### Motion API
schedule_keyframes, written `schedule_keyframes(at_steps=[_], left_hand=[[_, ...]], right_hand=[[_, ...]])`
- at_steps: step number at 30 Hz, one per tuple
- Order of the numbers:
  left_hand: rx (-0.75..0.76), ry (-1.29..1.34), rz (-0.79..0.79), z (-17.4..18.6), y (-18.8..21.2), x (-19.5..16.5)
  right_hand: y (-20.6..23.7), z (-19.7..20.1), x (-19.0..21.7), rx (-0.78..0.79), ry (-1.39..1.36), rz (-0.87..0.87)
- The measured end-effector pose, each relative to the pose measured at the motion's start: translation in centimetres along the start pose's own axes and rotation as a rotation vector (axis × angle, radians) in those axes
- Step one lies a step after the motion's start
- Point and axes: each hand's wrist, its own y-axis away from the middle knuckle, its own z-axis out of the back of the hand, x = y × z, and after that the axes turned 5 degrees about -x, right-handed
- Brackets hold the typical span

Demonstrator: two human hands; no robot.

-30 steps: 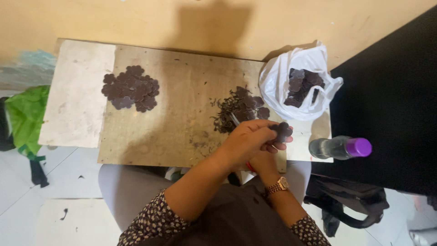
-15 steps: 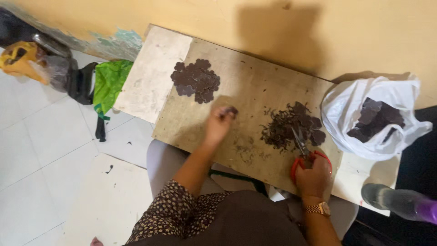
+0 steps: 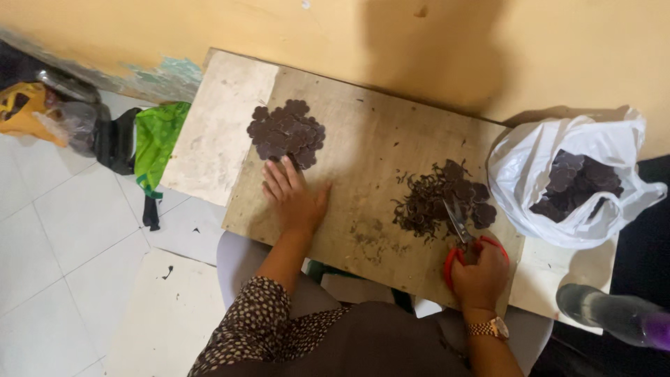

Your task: The person sits on the floor and uses red-handled scissors to cut dark brown material into small flower-shaped pieces. The finished pieces are placed in a pile on the table, while the trimmings are discarded into a white plastic bag.

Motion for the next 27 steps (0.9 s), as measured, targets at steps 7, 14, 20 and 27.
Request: schedule_keyframes(at_steps=[7,14,20,27], left_hand=[[0.176,0.096,-0.458,-3.6,2.5,-1.0],[0.312,0.243,-0.802,-7.3,6.2,-7.9],[0.182,0.371,-0.980,-8.7,6.4,-11.4],[0.121,0.507,-0.844,-8.9,6.2,-14.0]], right_hand=[[-0.8,-1.0,-0.9,-0.080,0.058,0.076],[-1.6,-2.5,-1.4,-0.167,0.034,0.103],[-1.6,-2.7,-1.2,-0.141,0.020,0.064],[-2.3,-2.3,-0.6,-0.172,0.026,0.126]])
